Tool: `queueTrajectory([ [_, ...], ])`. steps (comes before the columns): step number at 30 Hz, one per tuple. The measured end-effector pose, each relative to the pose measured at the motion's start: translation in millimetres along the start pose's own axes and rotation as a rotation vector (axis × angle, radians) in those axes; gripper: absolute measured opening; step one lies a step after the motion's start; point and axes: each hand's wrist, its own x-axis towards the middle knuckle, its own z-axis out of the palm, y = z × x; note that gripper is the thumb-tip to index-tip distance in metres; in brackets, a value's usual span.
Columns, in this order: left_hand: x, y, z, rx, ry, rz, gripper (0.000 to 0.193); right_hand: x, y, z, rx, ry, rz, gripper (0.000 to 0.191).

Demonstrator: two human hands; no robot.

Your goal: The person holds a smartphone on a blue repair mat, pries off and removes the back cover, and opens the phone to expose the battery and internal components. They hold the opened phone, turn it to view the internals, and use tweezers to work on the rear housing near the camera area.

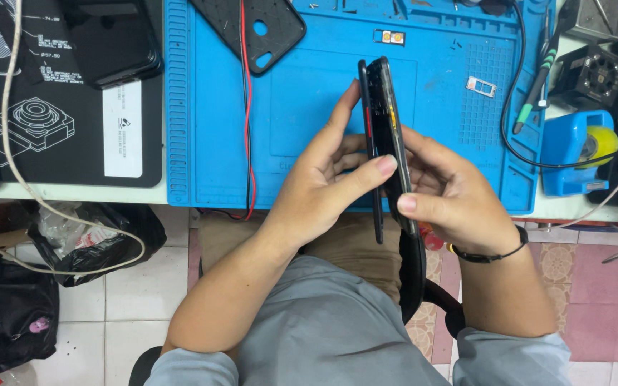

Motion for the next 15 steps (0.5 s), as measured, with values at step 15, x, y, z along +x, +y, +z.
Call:
queueTrajectory([
  [15, -18, 4, -1, -0.185, -0.167, 0.009, 0.092, -25, -1, 8, 0.031, -0.03, -0.142, 0.098],
])
